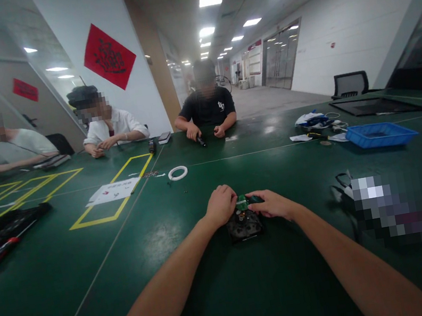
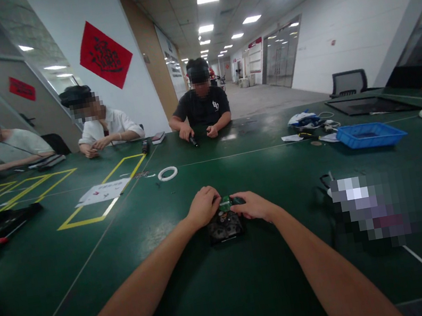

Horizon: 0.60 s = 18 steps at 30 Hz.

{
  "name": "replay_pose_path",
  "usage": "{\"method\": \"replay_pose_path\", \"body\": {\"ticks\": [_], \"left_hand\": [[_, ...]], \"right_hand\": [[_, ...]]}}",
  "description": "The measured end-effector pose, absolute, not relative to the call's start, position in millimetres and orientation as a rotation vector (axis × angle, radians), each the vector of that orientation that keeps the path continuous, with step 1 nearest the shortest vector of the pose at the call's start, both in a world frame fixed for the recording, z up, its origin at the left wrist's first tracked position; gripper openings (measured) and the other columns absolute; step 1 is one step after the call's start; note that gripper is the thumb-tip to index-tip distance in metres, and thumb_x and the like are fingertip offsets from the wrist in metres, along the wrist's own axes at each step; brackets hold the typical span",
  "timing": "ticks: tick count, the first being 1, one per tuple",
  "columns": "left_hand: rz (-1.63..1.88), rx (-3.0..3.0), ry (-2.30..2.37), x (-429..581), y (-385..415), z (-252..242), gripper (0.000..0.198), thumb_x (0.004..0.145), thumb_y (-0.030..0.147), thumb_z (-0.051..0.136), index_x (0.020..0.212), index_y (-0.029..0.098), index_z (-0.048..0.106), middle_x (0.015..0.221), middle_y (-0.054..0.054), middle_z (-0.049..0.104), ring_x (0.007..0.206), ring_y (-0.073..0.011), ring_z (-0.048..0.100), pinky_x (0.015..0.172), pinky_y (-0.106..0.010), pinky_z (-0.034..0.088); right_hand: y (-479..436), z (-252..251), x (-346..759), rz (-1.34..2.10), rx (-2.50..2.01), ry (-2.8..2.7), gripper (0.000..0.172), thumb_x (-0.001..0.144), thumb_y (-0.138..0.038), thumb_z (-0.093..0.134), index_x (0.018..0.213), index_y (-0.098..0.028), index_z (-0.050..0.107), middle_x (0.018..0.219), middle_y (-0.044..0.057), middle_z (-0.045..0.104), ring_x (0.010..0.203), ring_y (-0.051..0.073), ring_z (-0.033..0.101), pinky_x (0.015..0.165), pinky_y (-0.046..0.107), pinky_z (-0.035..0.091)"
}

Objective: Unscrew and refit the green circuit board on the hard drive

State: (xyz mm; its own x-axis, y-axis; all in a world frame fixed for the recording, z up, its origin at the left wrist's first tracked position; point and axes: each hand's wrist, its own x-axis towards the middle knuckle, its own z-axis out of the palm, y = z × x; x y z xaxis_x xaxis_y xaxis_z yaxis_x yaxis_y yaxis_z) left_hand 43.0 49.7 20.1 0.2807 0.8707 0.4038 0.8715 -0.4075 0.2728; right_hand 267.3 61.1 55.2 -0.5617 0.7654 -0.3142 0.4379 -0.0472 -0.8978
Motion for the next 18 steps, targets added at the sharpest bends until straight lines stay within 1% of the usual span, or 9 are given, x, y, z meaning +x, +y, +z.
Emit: {"method": "replay_pose_path", "body": {"ticks": [8, 13, 18], "left_hand": [[-0.803, -2.521, -1.731, 42.9, 48.4, 21.1, 0.009, 0.094, 0.023, 0.058, 0.091, 0.02, 0.066, 0.099, -0.008, 0.064, 0.098, -0.0243, 0.057, 0.09, -0.039, 0.044], [-0.845, -2.502, -1.744, 43.1, 49.1, 17.4, 0.011, 0.096, 0.023, 0.056, 0.092, 0.02, 0.065, 0.1, -0.007, 0.065, 0.098, -0.0238, 0.057, 0.09, -0.038, 0.045], [-0.849, -2.497, -1.764, 42.9, 49.9, 16.1, 0.014, 0.098, 0.021, 0.051, 0.094, 0.019, 0.065, 0.101, -0.007, 0.065, 0.099, -0.023, 0.057, 0.091, -0.037, 0.045]], "right_hand": [[60.5, 56.4, 265.5, 1.664, -1.292, -1.941, 0.066, 0.087, -0.032, 0.074, 0.146, -0.019, 0.047, 0.066, -0.005, 0.054, 0.048, 0.005, 0.042, 0.044, 0.017, 0.028], [60.0, 58.6, 266.3, 1.663, -1.308, -1.937, 0.066, 0.087, -0.033, 0.075, 0.146, -0.02, 0.048, 0.068, -0.004, 0.055, 0.05, 0.005, 0.043, 0.044, 0.017, 0.029], [62.0, 55.3, 266.7, 1.656, -1.295, -1.947, 0.063, 0.088, -0.032, 0.074, 0.144, -0.02, 0.049, 0.072, -0.003, 0.058, 0.051, 0.005, 0.044, 0.045, 0.017, 0.03]]}}
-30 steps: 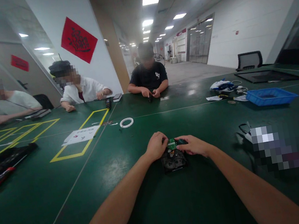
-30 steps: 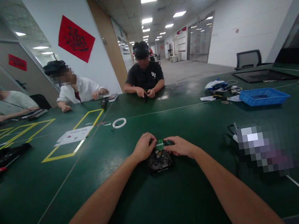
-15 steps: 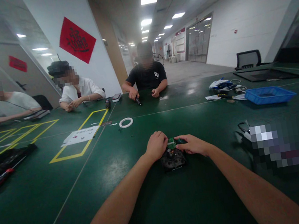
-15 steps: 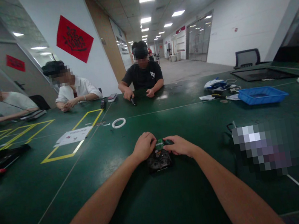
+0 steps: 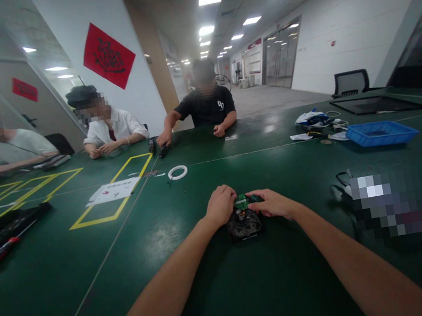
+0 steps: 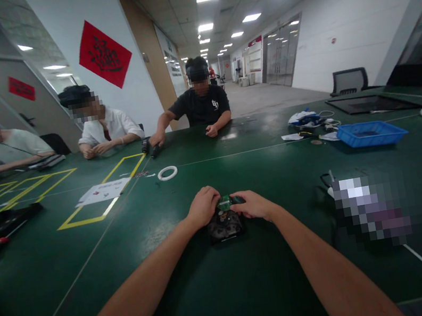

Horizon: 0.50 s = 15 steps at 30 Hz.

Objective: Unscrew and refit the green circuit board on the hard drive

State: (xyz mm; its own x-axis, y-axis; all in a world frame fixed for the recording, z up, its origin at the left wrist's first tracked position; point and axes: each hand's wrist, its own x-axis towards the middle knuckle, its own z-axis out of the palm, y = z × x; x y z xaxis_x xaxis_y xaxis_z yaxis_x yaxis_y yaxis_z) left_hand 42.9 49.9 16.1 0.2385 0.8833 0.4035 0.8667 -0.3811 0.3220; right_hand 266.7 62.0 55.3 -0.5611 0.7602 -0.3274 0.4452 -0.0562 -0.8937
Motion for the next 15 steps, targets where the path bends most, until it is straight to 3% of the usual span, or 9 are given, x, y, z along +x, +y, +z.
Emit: {"method": "replay_pose_path", "body": {"ticks": [10, 15], "left_hand": [[1.089, 2.343, 1.792, 41, 33, 17, 0.022, 0.103, 0.024, 0.041, 0.099, 0.021, 0.063, 0.099, -0.007, 0.066, 0.098, -0.0219, 0.058, 0.091, -0.036, 0.045], [1.148, 2.347, 1.744, 48, -6, 24, 0.023, 0.101, 0.033, 0.045, 0.107, 0.021, 0.063, 0.107, -0.007, 0.066, 0.105, -0.0238, 0.057, 0.095, -0.04, 0.044]], "right_hand": [[65, 47, 268, 1.651, -1.252, -1.923, 0.058, 0.089, -0.03, 0.071, 0.143, -0.02, 0.05, 0.072, -0.003, 0.059, 0.05, 0.005, 0.046, 0.043, 0.016, 0.029], [71, 35, 269, 1.668, -1.209, -1.876, 0.056, 0.089, -0.042, 0.07, 0.138, -0.021, 0.053, 0.072, -0.002, 0.061, 0.046, 0.005, 0.045, 0.04, 0.016, 0.027]]}}
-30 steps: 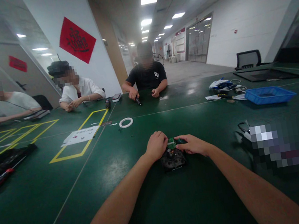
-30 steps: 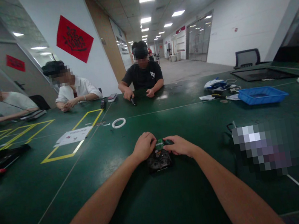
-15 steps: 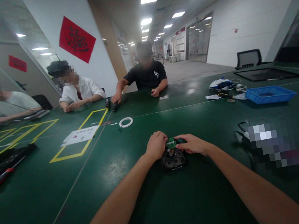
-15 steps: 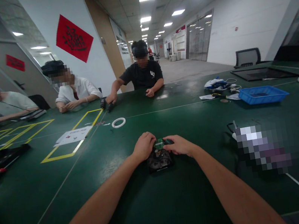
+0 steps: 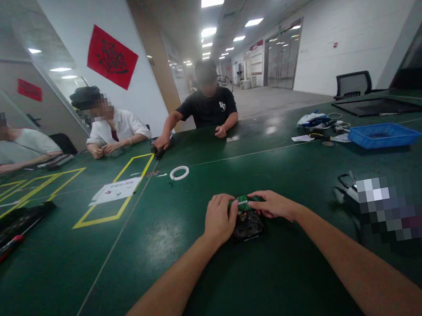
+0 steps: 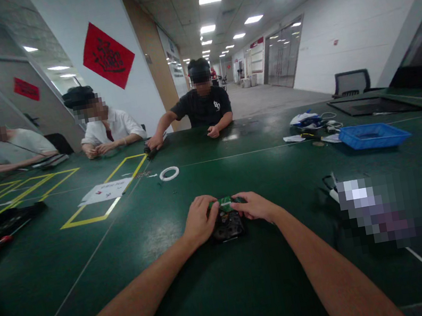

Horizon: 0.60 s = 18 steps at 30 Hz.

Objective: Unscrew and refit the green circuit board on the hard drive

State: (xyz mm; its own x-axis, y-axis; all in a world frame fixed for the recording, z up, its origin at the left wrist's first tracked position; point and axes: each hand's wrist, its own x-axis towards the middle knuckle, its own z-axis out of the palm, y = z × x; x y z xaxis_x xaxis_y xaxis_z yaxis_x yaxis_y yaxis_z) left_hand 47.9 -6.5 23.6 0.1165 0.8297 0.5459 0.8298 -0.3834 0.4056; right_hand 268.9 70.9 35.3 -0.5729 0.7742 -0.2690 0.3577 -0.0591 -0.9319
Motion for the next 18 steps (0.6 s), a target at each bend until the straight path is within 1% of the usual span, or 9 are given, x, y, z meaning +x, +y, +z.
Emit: {"method": "replay_pose_path", "body": {"ticks": [3, 6, 9, 11, 12, 14, 16, 18], "left_hand": [[-1.041, -2.451, -1.673, 62, -31, 30, 0.034, 0.098, 0.045, 0.05, 0.119, 0.021, 0.062, 0.117, -0.008, 0.064, 0.115, -0.0266, 0.053, 0.102, -0.045, 0.04], [-0.912, -2.516, -1.631, 73, -43, 33, 0.06, 0.09, 0.065, 0.053, 0.13, 0.02, 0.057, 0.129, -0.011, 0.06, 0.123, -0.0307, 0.049, 0.108, -0.05, 0.035], [-0.787, -2.55, -1.61, 76, -42, 31, 0.089, 0.076, 0.084, 0.053, 0.135, 0.017, 0.055, 0.133, -0.014, 0.057, 0.124, -0.0348, 0.048, 0.11, -0.053, 0.032], [-0.722, -2.549, -1.608, 75, -40, 29, 0.1, 0.07, 0.09, 0.052, 0.136, 0.016, 0.054, 0.134, -0.016, 0.056, 0.125, -0.0366, 0.047, 0.111, -0.055, 0.03], [-0.694, -2.546, -1.608, 75, -39, 28, 0.101, 0.07, 0.091, 0.052, 0.136, 0.016, 0.053, 0.134, -0.016, 0.056, 0.125, -0.0369, 0.047, 0.111, -0.055, 0.029], [-0.647, -2.547, -1.6, 73, -37, 27, 0.097, 0.074, 0.089, 0.049, 0.137, 0.015, 0.053, 0.136, -0.016, 0.055, 0.127, -0.0367, 0.046, 0.112, -0.056, 0.028], [-0.607, -2.576, -1.569, 70, -36, 28, 0.092, 0.078, 0.086, 0.047, 0.138, 0.016, 0.053, 0.137, -0.017, 0.055, 0.128, -0.0362, 0.046, 0.113, -0.056, 0.027], [-0.58, -2.627, -1.525, 64, -33, 29, 0.092, 0.079, 0.085, 0.047, 0.14, 0.016, 0.052, 0.139, -0.017, 0.054, 0.129, -0.0361, 0.046, 0.113, -0.055, 0.027]], "right_hand": [[73, 29, 268, 1.677, -1.16, -1.821, 0.05, 0.09, -0.052, 0.065, 0.129, -0.02, 0.058, 0.071, -0.001, 0.062, 0.043, 0.006, 0.045, 0.035, 0.015, 0.025], [75, 27, 267, 1.699, -1.095, -1.704, 0.043, 0.093, -0.054, 0.058, 0.119, -0.019, 0.06, 0.074, 0.001, 0.064, 0.044, 0.007, 0.049, 0.033, 0.016, 0.029], [78, 27, 266, 1.7, -1.057, -1.513, 0.035, 0.097, -0.044, 0.051, 0.12, -0.019, 0.057, 0.081, 0.003, 0.067, 0.05, 0.01, 0.057, 0.036, 0.018, 0.038], [82, 24, 267, 1.669, -1.034, -1.403, 0.03, 0.096, -0.033, 0.048, 0.121, -0.019, 0.057, 0.085, 0.005, 0.068, 0.056, 0.012, 0.062, 0.041, 0.019, 0.045], [84, 23, 267, 1.637, -1.024, -1.359, 0.03, 0.094, -0.029, 0.048, 0.121, -0.019, 0.057, 0.087, 0.005, 0.068, 0.059, 0.012, 0.064, 0.045, 0.021, 0.049], [90, 19, 268, 1.527, -1.005, -1.299, 0.032, 0.089, -0.024, 0.053, 0.12, -0.019, 0.057, 0.091, 0.004, 0.068, 0.065, 0.014, 0.067, 0.055, 0.024, 0.056], [94, 16, 269, 1.363, -0.985, -1.285, 0.036, 0.084, -0.025, 0.061, 0.12, -0.02, 0.056, 0.095, 0.003, 0.067, 0.072, 0.016, 0.07, 0.068, 0.03, 0.061], [97, 15, 271, 1.153, -0.973, -1.309, 0.043, 0.082, -0.031, 0.069, 0.121, -0.021, 0.054, 0.101, 0.003, 0.065, 0.079, 0.018, 0.072, 0.077, 0.037, 0.063]]}}
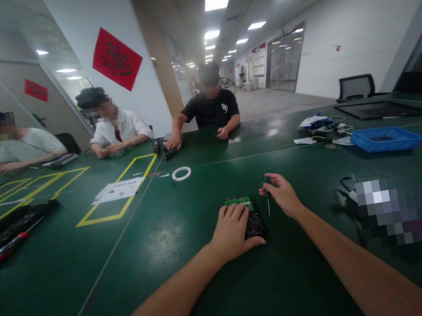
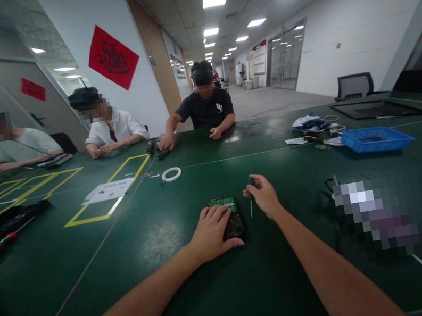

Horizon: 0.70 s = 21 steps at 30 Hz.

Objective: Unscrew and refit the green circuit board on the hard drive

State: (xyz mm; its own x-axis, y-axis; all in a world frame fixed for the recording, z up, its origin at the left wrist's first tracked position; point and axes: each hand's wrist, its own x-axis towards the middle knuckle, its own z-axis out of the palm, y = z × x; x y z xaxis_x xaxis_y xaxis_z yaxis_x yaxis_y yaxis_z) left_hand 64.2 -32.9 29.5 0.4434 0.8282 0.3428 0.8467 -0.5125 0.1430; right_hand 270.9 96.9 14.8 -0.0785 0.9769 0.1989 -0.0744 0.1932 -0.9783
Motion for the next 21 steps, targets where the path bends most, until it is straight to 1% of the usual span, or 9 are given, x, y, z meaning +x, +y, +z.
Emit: {"method": "replay_pose_path", "body": {"ticks": [2, 5, 7, 9, 11, 13, 15, 18, 21], "left_hand": [[-0.55, -2.705, -1.454, 55, -30, 32, 0.092, 0.08, 0.084, 0.048, 0.143, 0.017, 0.049, 0.142, -0.017, 0.053, 0.131, -0.0358, 0.045, 0.113, -0.055, 0.026], [-0.495, -2.851, -1.294, 36, -27, 39, 0.086, 0.085, 0.077, 0.051, 0.149, 0.021, 0.042, 0.146, -0.015, 0.051, 0.136, -0.0337, 0.043, 0.116, -0.054, 0.022], [-0.48, -2.912, -1.217, 26, -27, 43, 0.08, 0.088, 0.07, 0.053, 0.152, 0.023, 0.038, 0.148, -0.013, 0.05, 0.139, -0.0321, 0.042, 0.118, -0.054, 0.019], [-0.492, -2.929, -1.198, 21, -29, 46, 0.078, 0.089, 0.068, 0.053, 0.152, 0.024, 0.038, 0.148, -0.013, 0.05, 0.139, -0.0313, 0.042, 0.12, -0.054, 0.016], [-0.526, -2.914, -1.217, 24, -31, 46, 0.081, 0.086, 0.072, 0.054, 0.148, 0.022, 0.042, 0.146, -0.014, 0.052, 0.138, -0.0316, 0.044, 0.12, -0.054, 0.016], [-0.573, -2.858, -1.274, 33, -32, 44, 0.087, 0.079, 0.079, 0.057, 0.142, 0.02, 0.048, 0.14, -0.015, 0.056, 0.135, -0.0329, 0.046, 0.12, -0.054, 0.018], [-0.615, -2.769, -1.359, 45, -34, 39, 0.086, 0.076, 0.08, 0.058, 0.136, 0.018, 0.053, 0.135, -0.015, 0.058, 0.132, -0.034, 0.049, 0.119, -0.054, 0.021], [-0.652, -2.661, -1.467, 58, -36, 32, 0.075, 0.08, 0.07, 0.062, 0.133, 0.018, 0.054, 0.135, -0.015, 0.058, 0.13, -0.0333, 0.05, 0.119, -0.054, 0.024], [-0.655, -2.653, -1.478, 58, -37, 30, 0.071, 0.081, 0.057, 0.065, 0.138, 0.018, 0.051, 0.14, -0.014, 0.055, 0.132, -0.0315, 0.049, 0.12, -0.052, 0.023]], "right_hand": [[97, 16, 273, 0.921, -0.984, -1.356, 0.051, 0.081, -0.038, 0.073, 0.123, -0.022, 0.051, 0.108, 0.006, 0.063, 0.082, 0.02, 0.072, 0.08, 0.041, 0.063], [94, 21, 274, 0.587, -1.014, -1.412, 0.058, 0.079, -0.045, 0.076, 0.124, -0.021, 0.049, 0.114, 0.01, 0.062, 0.089, 0.023, 0.071, 0.079, 0.042, 0.063], [91, 24, 273, 0.418, -1.012, -1.449, 0.058, 0.08, -0.046, 0.075, 0.125, -0.02, 0.049, 0.114, 0.012, 0.062, 0.092, 0.024, 0.07, 0.079, 0.042, 0.063], [88, 26, 271, 0.297, -0.995, -1.518, 0.053, 0.084, -0.046, 0.072, 0.126, -0.02, 0.05, 0.115, 0.013, 0.062, 0.093, 0.025, 0.069, 0.078, 0.042, 0.063], [86, 27, 269, 0.207, -0.973, -1.604, 0.048, 0.088, -0.044, 0.068, 0.126, -0.021, 0.051, 0.117, 0.013, 0.06, 0.095, 0.025, 0.068, 0.078, 0.042, 0.063], [84, 28, 268, 0.145, -0.954, -1.679, 0.044, 0.09, -0.042, 0.065, 0.126, -0.021, 0.052, 0.118, 0.013, 0.059, 0.096, 0.025, 0.066, 0.079, 0.043, 0.062], [84, 28, 268, 0.116, -0.948, -1.731, 0.042, 0.092, -0.039, 0.062, 0.129, -0.021, 0.051, 0.12, 0.014, 0.057, 0.096, 0.024, 0.065, 0.081, 0.043, 0.062], [83, 27, 269, 0.104, -0.966, -1.772, 0.044, 0.093, -0.033, 0.057, 0.134, -0.02, 0.047, 0.124, 0.016, 0.056, 0.093, 0.024, 0.065, 0.08, 0.043, 0.061], [83, 27, 270, 0.086, -0.998, -1.769, 0.048, 0.092, -0.031, 0.055, 0.137, -0.02, 0.044, 0.123, 0.016, 0.058, 0.089, 0.024, 0.066, 0.077, 0.044, 0.061]]}}
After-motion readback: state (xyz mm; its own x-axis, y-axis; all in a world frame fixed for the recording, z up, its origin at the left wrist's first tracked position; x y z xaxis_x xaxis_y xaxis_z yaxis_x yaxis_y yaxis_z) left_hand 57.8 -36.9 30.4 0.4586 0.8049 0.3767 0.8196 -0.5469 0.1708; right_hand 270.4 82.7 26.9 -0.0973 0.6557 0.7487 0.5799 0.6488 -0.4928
